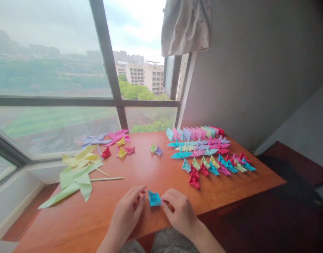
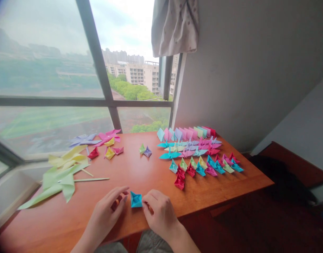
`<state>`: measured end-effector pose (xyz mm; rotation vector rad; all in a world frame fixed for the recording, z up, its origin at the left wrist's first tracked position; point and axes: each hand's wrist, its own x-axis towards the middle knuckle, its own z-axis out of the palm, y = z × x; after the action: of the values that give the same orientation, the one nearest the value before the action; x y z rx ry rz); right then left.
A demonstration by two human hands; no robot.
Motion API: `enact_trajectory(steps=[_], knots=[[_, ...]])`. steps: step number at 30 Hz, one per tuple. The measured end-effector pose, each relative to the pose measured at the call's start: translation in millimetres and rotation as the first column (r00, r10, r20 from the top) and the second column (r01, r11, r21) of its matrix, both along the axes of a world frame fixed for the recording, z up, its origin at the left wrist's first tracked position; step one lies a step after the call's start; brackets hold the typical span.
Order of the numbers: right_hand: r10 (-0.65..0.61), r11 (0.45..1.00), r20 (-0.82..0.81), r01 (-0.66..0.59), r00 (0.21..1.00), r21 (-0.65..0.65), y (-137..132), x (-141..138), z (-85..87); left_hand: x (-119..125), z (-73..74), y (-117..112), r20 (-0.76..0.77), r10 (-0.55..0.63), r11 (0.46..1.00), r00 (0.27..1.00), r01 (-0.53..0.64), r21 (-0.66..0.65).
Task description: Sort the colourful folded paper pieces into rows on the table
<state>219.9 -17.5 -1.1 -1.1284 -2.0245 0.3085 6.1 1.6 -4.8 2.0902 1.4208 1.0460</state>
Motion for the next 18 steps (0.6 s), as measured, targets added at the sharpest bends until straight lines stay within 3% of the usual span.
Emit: enact_trajectory(steps=[3,5,10,13,18], knots=[[-0.058,0.996,-0.081,0.063,0.995,0.060,-11.9,15.2,6.7,-2.5,-2.4,-1.2,0.027,0.049,0.999,0.998,-0.048,-0.013],[-0.156,0.977,-0.118,0.170,0.981,0.125,-19.1,35.6,15.1,-3.4,-2.4,-1.4,0.026,0.050,0.999,0.998,-0.050,-0.015],[-0.466,0.842,-0.061,0.464,0.883,0.275,-26.5,105.6,27.0,-2.2,-2.3,-1.3,-0.006,0.067,0.998,0.998,-0.067,-0.020],[-0.547,0.801,0.016,0.517,0.837,0.303,-22.8,137.0,15.4,-1.4,-2.9,-1.5,-0.029,0.066,0.998,0.997,-0.067,-0.016],[-0.547,0.820,0.133,0.498,0.826,0.283,-11.7,153.9,-15.2,-1.7,-2.0,-2.2,-0.035,0.053,0.999,0.998,-0.053,-0.003]])
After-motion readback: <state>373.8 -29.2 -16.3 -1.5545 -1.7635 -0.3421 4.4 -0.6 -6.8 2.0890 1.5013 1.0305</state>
